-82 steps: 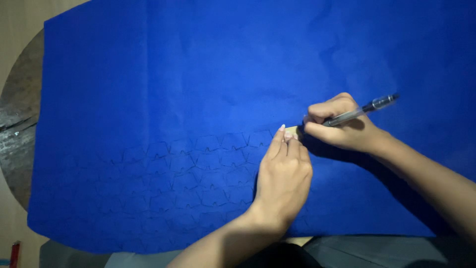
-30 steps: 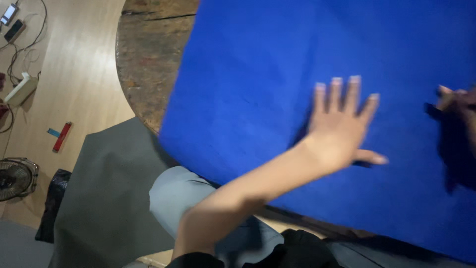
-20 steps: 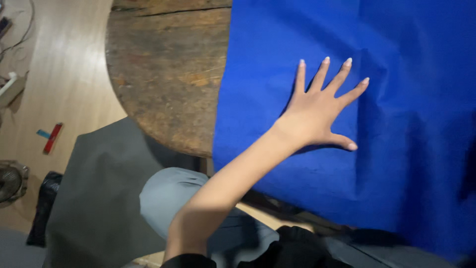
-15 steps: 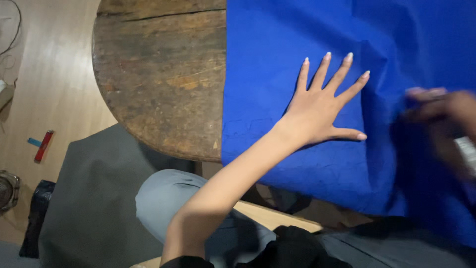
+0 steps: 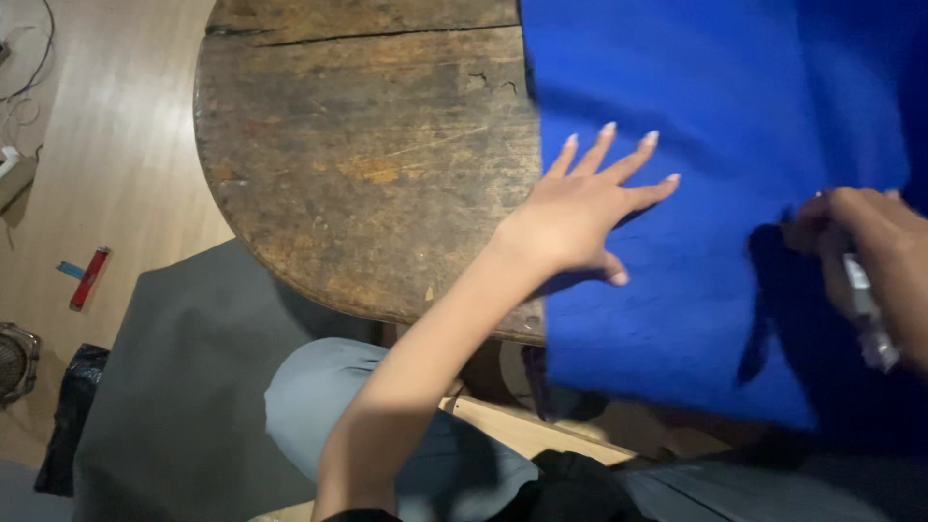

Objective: The person uses a small wooden stencil and a pen to draw a repeating geometric pattern on a large blue sheet of paper. They repeatedly position the stencil, trace the design, and reposition it to continue the pattern across the surface.

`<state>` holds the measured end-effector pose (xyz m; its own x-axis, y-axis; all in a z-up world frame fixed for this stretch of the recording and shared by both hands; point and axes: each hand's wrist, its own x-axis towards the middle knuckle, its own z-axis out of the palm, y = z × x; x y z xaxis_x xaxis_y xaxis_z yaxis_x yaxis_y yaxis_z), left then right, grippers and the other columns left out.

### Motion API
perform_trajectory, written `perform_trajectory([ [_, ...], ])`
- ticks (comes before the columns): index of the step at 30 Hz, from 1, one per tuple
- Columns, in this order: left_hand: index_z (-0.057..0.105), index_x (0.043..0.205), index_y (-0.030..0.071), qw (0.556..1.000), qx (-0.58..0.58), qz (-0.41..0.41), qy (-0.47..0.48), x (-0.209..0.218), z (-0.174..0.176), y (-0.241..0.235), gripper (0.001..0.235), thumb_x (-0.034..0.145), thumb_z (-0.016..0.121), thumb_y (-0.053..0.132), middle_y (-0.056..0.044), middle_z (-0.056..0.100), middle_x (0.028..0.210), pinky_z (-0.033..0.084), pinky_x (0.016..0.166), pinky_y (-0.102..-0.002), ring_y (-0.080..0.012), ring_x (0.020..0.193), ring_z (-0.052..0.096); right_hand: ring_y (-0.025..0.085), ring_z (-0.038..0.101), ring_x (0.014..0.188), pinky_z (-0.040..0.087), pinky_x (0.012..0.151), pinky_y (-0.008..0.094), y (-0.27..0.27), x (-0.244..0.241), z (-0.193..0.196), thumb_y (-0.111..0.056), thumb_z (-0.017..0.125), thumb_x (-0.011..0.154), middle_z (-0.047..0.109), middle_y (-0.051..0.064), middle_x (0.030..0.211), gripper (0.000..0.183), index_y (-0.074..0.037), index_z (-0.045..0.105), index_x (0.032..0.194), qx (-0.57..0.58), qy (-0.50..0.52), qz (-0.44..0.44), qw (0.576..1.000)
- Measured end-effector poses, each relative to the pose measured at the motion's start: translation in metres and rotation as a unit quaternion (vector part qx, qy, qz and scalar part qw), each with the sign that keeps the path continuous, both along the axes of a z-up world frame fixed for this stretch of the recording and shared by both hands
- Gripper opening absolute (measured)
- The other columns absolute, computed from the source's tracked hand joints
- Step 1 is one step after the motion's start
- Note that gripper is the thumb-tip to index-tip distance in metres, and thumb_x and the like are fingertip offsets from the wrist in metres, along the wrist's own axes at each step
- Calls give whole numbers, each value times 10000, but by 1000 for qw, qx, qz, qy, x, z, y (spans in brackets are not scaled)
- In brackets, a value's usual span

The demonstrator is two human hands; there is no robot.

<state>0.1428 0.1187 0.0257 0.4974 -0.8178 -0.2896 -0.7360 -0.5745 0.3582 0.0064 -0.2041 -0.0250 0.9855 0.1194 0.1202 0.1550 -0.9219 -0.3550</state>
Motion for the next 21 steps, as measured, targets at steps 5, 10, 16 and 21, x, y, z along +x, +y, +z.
perform_trajectory([
  [5,367,1648,294,986,-117,-50,-108,4,-38,-11,932,936,784,726,-82,131,1738,123,1304,-621,-404,1609,65,263,664,1173,484,1013,326,82,8,51,161,584,820,726,107,1105,429,-56,720,1164,140,18,80,987],
  [10,446,1580,327,981,-123,-38,-145,6,-23,13,905,847,749,763,-117,381,1660,116,1288,-600,-403,1517,343,194,728,1196,520,1094,290,79,3,52,4,739,948,779,109,1203,172,-42,702,1110,224,40,-1,974],
  [16,388,1613,261,992,-87,-30,-90,-14,-17,12,1042,804,621,875,-111,217,1723,19,1241,-698,-406,1593,116,258,721,1291,517,1133,357,98,-2,35,29,703,869,778,116,1182,240,-52,694,1095,220,19,60,974],
  [21,182,1650,352,986,25,-3,-166,-21,-18,0,1354,618,704,1057,-90,196,1737,-20,1251,-660,-414,1595,140,335,752,1152,554,1023,398,90,14,26,-8,501,1130,763,235,1215,217,33,702,1059,151,-117,105,976],
])
